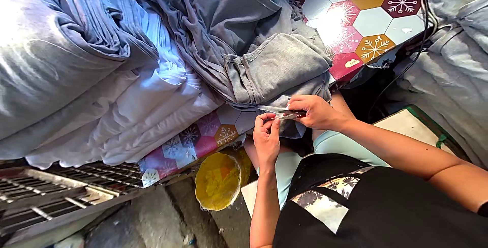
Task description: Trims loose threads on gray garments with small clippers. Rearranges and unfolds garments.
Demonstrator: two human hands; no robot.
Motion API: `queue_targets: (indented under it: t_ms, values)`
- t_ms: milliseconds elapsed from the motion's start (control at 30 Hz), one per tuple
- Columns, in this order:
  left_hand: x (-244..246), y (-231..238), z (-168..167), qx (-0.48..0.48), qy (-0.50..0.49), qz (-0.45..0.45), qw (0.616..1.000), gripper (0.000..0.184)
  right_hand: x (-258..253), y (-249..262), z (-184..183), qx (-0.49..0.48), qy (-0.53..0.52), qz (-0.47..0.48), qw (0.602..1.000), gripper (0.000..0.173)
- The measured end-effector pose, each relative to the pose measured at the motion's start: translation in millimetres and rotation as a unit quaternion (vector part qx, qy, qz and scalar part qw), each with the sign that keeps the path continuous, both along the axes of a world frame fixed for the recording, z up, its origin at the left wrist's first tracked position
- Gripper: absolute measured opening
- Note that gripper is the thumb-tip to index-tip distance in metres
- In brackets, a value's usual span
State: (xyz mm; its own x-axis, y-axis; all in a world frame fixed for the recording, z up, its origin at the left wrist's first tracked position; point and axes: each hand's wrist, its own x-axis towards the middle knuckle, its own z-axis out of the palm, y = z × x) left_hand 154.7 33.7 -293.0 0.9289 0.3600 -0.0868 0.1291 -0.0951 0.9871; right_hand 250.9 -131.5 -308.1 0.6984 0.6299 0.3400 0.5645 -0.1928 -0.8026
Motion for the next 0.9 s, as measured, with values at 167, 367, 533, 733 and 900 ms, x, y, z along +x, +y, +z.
queue_targets:
  t_ms: [167, 367, 533, 733, 900]
  values:
    - [0, 0, -1, 0.036, -0.017, -0.022, 0.999, 0.011, 14, -7, -2, -0.008, 0.134, 0.063, 0.989, 0.012]
    - [3, 2, -2, 0.036, -0.003, -0.029, 0.999, 0.009, 18, -10, 6, -0.111, 0.104, 0.099, 0.983, 0.015]
    - [4, 3, -4, 0.021, 0.018, -0.023, 0.999, 0.009, 23, -11, 15, -0.077, 0.179, 0.08, 0.978, 0.018]
    - [6, 1, -2, -0.014, 0.04, 0.001, 0.999, 0.008, -3, -4, -3, -0.053, -0.104, 0.002, 0.993, 0.011]
    - [6, 2, -1, -0.014, 0.06, -0.007, 0.998, 0.008, -7, -6, -11, -0.003, -0.128, -0.003, 0.992, 0.004]
